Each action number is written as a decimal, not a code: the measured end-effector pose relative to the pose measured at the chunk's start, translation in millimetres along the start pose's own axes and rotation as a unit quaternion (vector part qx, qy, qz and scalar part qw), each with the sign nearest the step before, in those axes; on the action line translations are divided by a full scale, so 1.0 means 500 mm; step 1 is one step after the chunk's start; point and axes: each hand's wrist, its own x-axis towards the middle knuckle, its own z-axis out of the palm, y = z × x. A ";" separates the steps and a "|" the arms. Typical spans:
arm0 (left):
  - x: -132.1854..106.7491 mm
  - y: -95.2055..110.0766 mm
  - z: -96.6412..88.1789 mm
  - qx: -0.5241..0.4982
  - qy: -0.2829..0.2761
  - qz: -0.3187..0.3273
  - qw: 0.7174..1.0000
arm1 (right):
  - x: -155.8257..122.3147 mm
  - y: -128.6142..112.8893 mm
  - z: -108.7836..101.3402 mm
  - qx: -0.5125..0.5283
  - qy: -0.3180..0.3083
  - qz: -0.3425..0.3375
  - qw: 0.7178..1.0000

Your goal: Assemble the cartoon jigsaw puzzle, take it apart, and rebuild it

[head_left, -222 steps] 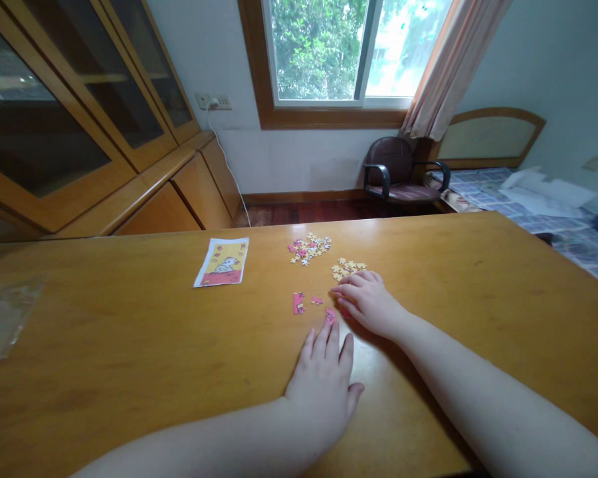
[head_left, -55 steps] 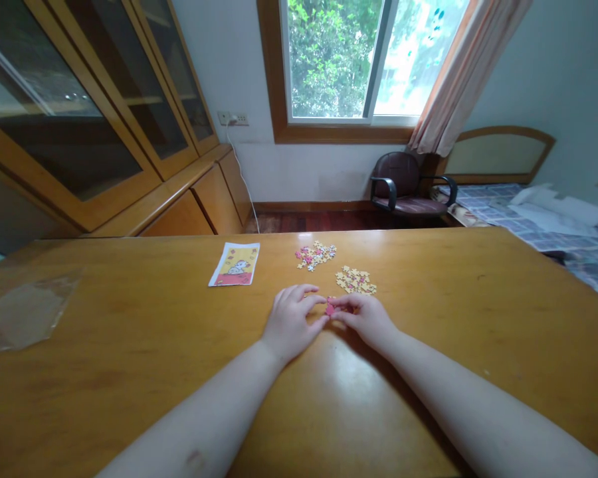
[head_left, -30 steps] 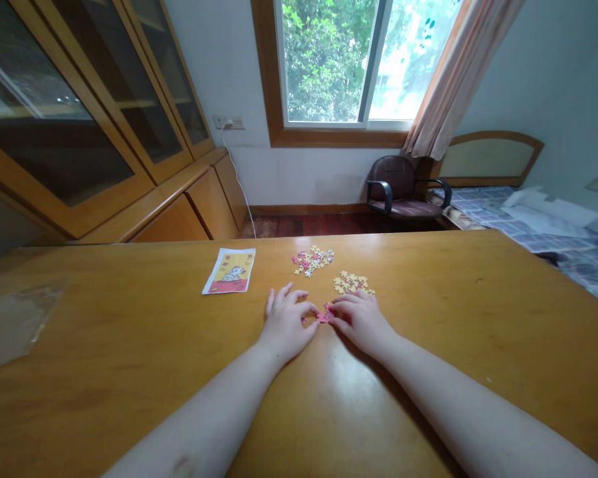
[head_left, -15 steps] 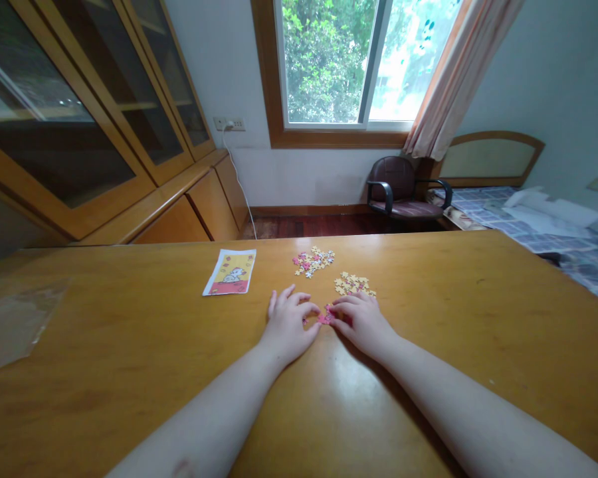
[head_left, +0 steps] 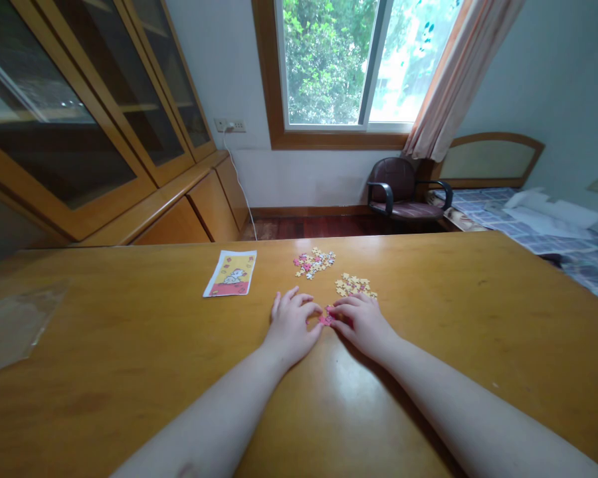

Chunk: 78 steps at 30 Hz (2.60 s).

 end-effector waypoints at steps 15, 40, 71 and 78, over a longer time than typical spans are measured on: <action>0.002 -0.005 0.007 0.001 0.003 0.009 1.000 | 0.002 -0.002 -0.001 0.001 0.001 -0.003 1.000; -0.019 -0.019 -0.004 0.154 -0.027 -0.033 0.987 | 0.005 0.028 -0.095 -0.073 -0.165 -0.016 0.983; -0.023 0.012 -0.019 0.030 0.061 0.139 0.988 | 0.004 -0.023 -0.007 0.415 -0.072 0.167 0.891; -0.021 0.009 -0.025 0.061 0.076 0.157 0.983 | 0.005 -0.022 -0.008 0.443 -0.064 0.189 0.874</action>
